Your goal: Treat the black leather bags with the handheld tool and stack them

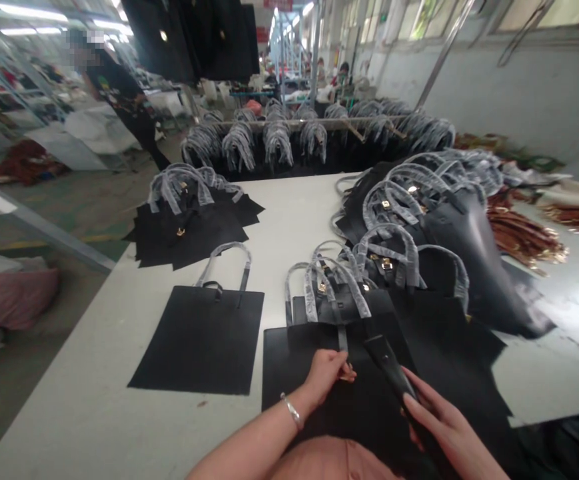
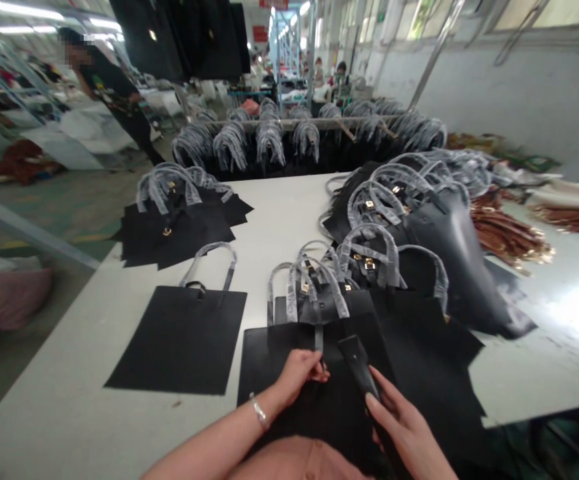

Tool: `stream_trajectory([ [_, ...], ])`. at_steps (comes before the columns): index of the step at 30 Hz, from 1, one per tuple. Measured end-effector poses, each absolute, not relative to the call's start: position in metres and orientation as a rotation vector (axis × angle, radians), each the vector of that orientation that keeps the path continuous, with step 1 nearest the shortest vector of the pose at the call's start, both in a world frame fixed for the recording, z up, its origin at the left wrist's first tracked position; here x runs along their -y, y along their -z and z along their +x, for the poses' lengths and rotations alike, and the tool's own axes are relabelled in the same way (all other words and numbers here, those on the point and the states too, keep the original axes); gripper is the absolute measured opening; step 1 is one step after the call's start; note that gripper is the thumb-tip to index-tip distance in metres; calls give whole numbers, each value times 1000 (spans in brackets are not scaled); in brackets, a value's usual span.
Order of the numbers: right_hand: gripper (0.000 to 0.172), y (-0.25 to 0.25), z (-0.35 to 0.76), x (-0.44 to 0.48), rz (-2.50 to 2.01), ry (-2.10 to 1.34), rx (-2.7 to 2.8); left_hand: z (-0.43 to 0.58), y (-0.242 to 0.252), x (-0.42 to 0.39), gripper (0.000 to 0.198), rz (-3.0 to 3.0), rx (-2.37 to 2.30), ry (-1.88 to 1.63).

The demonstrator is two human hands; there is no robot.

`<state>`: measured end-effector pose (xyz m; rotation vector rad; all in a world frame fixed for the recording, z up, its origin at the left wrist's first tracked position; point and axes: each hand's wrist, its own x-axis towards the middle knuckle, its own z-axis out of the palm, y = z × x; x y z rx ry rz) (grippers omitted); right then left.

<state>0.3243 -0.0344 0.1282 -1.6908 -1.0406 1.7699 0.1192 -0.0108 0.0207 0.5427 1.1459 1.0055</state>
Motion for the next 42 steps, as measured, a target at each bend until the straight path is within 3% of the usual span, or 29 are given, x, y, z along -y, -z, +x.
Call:
stream_trajectory([
  [4, 90, -135, 320, 41, -1666, -1829, 1098, 118, -18, 12, 36, 596, -1188, -1072],
  [15, 72, -127, 311, 31, -1604, -1985, 1064, 112, -17, 14, 29, 759, -1029, -1172],
  [22, 75, -125, 308, 28, -1572, -2053, 1053, 113, -19, 13, 32, 756, -1020, -1133],
  [26, 80, -122, 300, 19, -1634, -1875, 1040, 111, -13, 16, 31, 872, -1046, -954],
  [33, 85, -113, 319, 20, -1702, -1794, 1055, 43, -14, -6, 39, 1686, -2062, -599],
  [37, 88, -104, 325, 36, -1765, -1796, 1071, 18, -15, -17, 31, 1840, -2144, -283],
  [42, 93, -93, 330, 47, -1772, -1793, 1098, 13, -20, -30, 16, 1566, -1942, -517],
])
